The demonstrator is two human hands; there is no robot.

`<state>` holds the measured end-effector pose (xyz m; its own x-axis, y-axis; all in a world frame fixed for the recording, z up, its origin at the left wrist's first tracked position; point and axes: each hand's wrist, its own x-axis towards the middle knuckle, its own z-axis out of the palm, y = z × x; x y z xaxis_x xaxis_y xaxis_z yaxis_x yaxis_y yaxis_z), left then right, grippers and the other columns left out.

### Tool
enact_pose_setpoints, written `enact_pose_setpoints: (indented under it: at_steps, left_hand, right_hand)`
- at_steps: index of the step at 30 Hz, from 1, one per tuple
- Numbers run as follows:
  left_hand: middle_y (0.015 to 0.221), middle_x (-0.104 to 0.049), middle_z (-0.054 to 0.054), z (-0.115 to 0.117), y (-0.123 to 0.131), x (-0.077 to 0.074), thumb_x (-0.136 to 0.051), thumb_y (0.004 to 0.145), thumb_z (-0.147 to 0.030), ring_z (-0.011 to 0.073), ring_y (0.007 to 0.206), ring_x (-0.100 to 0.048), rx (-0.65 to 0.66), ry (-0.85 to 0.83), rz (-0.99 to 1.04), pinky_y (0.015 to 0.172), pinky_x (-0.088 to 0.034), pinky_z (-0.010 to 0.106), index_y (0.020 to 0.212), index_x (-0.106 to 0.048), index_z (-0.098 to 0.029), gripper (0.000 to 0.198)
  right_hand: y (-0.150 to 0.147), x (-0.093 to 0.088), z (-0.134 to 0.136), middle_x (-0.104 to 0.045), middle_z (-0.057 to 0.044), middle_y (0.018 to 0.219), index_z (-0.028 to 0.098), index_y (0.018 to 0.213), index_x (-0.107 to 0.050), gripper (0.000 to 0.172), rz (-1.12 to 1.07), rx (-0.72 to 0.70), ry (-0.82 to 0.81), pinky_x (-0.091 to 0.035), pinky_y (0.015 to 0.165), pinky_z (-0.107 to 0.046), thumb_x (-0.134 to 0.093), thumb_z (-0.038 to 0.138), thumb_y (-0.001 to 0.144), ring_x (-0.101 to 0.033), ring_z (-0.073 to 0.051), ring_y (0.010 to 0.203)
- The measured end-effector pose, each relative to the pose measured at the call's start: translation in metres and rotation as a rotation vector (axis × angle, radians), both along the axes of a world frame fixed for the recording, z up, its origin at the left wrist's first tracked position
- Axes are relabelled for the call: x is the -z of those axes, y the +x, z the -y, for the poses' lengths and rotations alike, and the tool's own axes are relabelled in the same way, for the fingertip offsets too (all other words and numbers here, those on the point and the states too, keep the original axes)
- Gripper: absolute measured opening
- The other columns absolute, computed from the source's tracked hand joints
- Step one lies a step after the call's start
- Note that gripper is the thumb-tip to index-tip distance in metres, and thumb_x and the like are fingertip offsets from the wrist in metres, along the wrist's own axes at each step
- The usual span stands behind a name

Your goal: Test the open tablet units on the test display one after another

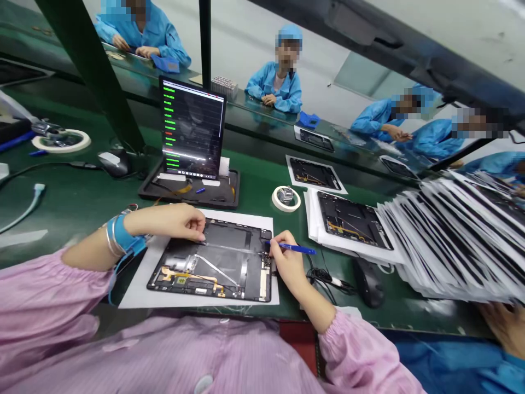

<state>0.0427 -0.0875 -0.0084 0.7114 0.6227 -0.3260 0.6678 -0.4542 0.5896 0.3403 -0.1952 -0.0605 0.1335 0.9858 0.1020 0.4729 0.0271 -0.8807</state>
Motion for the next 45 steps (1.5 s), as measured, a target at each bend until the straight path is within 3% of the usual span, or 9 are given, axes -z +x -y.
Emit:
enact_pose_setpoints:
  at_steps: [7,11,16,20,30,33,35,40,45]
  left_hand:
    - [0.063,-0.063,-0.001,0.007,0.001,0.002,-0.056,0.072,-0.039,0.0124,0.051,-0.058,0.036,-0.259,-0.038,0.05,-0.037,0.02,0.075,-0.058,-0.018,0.021]
    - [0.06,-0.062,-0.001,0.004,0.003,0.006,-0.051,0.069,-0.03,0.0124,0.049,-0.055,0.032,-0.283,-0.03,0.048,-0.036,0.021,0.073,-0.06,-0.018,0.015]
    - [0.062,-0.064,0.0,-0.001,0.003,0.008,-0.051,0.065,-0.026,0.0125,0.057,-0.054,0.037,-0.262,0.037,0.051,-0.035,0.02,0.071,-0.063,-0.018,0.015]
    - [0.064,-0.067,0.001,-0.003,0.003,0.01,-0.051,0.066,-0.026,0.013,0.06,-0.057,0.01,-0.272,0.066,0.054,-0.037,0.02,0.073,-0.064,-0.017,0.017]
    - [0.067,-0.069,0.0,-0.003,0.003,0.01,-0.052,0.065,-0.022,0.0132,0.065,-0.061,0.013,-0.263,0.106,0.059,-0.041,0.02,0.075,-0.065,-0.017,0.017]
    - [0.066,-0.069,0.0,-0.003,0.002,0.011,-0.052,0.065,-0.02,0.0133,0.065,-0.061,0.006,-0.252,0.103,0.058,-0.041,0.02,0.076,-0.066,-0.018,0.017]
    - [0.069,-0.07,0.0,-0.004,0.002,0.012,-0.053,0.065,-0.02,0.0132,0.065,-0.061,-0.001,-0.243,0.106,0.058,-0.042,0.02,0.076,-0.066,-0.018,0.017]
    - [0.077,-0.07,0.003,-0.005,0.001,0.012,-0.056,0.07,-0.024,0.0125,0.067,-0.06,0.023,-0.285,0.135,0.06,-0.043,0.02,0.078,-0.066,-0.016,0.015]
    - [0.073,-0.07,0.002,-0.005,-0.002,0.009,-0.056,0.072,-0.021,0.0127,0.067,-0.061,0.014,-0.249,0.132,0.06,-0.042,0.02,0.077,-0.067,-0.016,0.013]
  right_hand:
    - [0.002,0.004,0.003,-0.049,0.006,0.054,0.022,0.075,-0.044,0.019,0.024,-0.001,0.008,-0.036,0.047,-0.022,-0.051,0.034,0.088,-0.046,-0.01,0.046]
    - [0.008,-0.015,-0.007,-0.046,0.006,0.055,0.022,0.077,-0.045,0.019,0.096,0.005,0.102,-0.036,0.049,-0.023,-0.049,0.036,0.089,-0.045,-0.011,0.048]
    - [0.001,-0.052,-0.068,-0.061,-0.006,0.091,0.021,0.098,-0.055,0.017,0.694,-0.129,0.227,-0.044,0.072,-0.031,-0.046,0.032,0.09,-0.057,-0.02,0.081]
    - [-0.019,-0.052,-0.132,-0.062,-0.012,0.097,0.016,0.106,-0.058,0.026,1.125,-0.138,0.15,-0.042,0.075,-0.033,-0.042,0.017,0.087,-0.055,-0.026,0.093]
    - [0.022,-0.058,-0.228,-0.046,-0.028,0.122,0.002,0.129,-0.039,0.054,1.128,0.144,0.093,-0.037,0.089,-0.05,-0.03,0.043,0.095,-0.043,-0.037,0.115]
    - [0.01,-0.059,-0.218,-0.033,-0.028,0.136,0.005,0.13,-0.037,0.055,1.122,0.173,0.219,-0.029,0.097,-0.053,-0.036,0.045,0.093,-0.029,-0.038,0.127]
    - [-0.006,-0.061,-0.194,-0.042,-0.022,0.132,0.011,0.121,-0.047,0.044,1.085,0.046,0.334,-0.032,0.097,-0.046,-0.037,0.042,0.093,-0.037,-0.033,0.123]
    - [-0.043,-0.052,-0.115,-0.062,-0.006,0.083,0.019,0.085,-0.058,0.026,0.951,-0.455,0.067,-0.042,0.071,-0.03,-0.052,0.045,0.087,-0.058,-0.02,0.078]
    - [-0.05,-0.022,-0.09,-0.058,-0.004,0.085,0.019,0.089,-0.054,0.033,0.805,-0.465,0.087,-0.039,0.073,-0.031,-0.066,0.047,0.076,-0.053,-0.02,0.081]
